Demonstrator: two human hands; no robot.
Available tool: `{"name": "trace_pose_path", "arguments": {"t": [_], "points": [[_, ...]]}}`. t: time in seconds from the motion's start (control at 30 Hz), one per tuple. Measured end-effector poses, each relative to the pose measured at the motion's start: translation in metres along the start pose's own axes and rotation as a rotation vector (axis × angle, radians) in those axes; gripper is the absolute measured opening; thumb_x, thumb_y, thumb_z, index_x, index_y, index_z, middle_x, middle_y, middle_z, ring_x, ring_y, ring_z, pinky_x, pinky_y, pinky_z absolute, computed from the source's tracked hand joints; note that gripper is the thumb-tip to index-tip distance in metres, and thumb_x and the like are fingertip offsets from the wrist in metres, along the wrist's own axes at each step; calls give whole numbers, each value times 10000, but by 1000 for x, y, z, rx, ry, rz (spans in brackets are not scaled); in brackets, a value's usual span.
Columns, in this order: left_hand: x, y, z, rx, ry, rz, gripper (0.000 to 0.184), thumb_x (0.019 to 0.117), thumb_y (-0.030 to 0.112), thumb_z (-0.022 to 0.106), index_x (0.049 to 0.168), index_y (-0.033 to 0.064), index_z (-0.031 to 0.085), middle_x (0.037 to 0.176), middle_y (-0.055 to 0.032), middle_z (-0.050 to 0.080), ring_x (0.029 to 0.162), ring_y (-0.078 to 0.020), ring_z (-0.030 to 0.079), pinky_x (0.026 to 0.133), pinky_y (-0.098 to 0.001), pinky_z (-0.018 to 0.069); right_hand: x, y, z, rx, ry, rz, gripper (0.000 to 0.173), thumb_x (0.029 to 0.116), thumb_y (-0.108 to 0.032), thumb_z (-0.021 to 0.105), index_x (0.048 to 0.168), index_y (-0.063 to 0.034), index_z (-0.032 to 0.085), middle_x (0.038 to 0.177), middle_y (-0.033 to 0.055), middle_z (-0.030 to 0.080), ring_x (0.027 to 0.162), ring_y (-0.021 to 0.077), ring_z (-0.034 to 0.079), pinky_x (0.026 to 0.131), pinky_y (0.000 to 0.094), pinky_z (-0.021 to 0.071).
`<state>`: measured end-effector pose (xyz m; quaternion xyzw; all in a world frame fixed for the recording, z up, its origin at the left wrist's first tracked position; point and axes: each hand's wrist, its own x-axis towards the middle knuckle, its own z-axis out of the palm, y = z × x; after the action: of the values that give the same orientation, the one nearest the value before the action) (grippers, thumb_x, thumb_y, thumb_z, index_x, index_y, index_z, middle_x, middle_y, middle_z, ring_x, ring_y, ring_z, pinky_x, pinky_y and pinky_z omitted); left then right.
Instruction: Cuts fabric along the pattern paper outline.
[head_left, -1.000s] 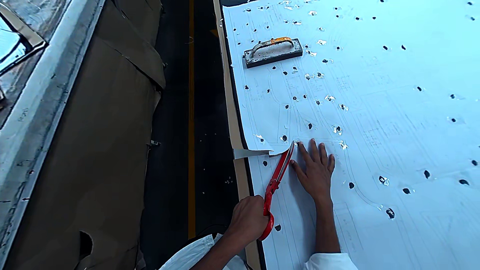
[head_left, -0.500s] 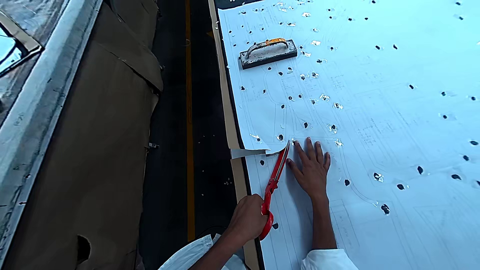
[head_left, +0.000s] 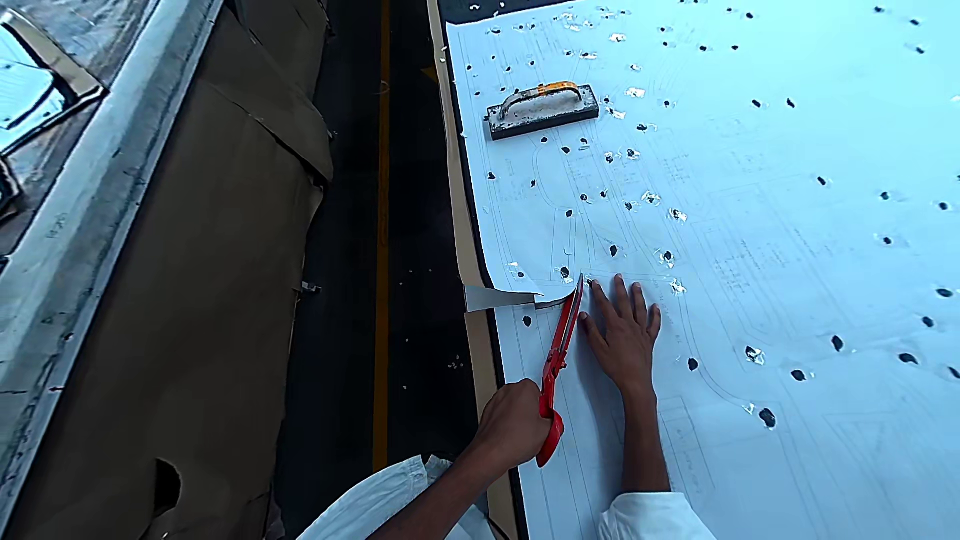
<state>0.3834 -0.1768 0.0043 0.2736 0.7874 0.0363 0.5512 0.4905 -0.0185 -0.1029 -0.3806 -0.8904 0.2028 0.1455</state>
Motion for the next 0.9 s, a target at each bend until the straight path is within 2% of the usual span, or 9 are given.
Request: {"name": "trace_pose_path", "arguments": {"t": [0.23,0.43,0.57,0.73,0.9], "points": [[-1,3,2,-15,22,-4,208,962,233,649,948,25,644,861,-105,651,782,-221,655,751,-420,539,10,6,7,-12,-4,41,555,1047,-522,428,1554,-300,466,1681,61,302,1570,375,167,1197,710,49],[0,3,6,-53,27,1,201,952,234,664,944,34,649,858,-94,657,791,-213,654,757,-416,530,9,5,8,-7,3,46,555,1049,-517,426,1559,-299,459,1686,54,290,1573,366,162,1198,707,51],[7,-2,13,-123,15,13,213,956,262,657,957,49,650,855,-70,685,756,-177,688,732,-390,569,9,6,8,-9,13,38,557,1049,-518,416,1556,-293,464,1686,47,292,1573,368,162,1195,709,53],[9,5,11,-129,21,5,223,952,264,672,957,42,652,871,-85,682,798,-203,685,776,-420,560,9,5,7,2,10,37,557,1051,-518,417,1562,-298,454,1686,43,292,1576,356,159,1198,706,44],[9,7,12,-146,29,-4,197,946,235,678,948,40,647,856,-79,674,761,-182,682,752,-392,565,9,5,7,-2,13,34,561,1051,-525,408,1565,-304,449,1687,43,290,1576,361,155,1200,702,43]]}}
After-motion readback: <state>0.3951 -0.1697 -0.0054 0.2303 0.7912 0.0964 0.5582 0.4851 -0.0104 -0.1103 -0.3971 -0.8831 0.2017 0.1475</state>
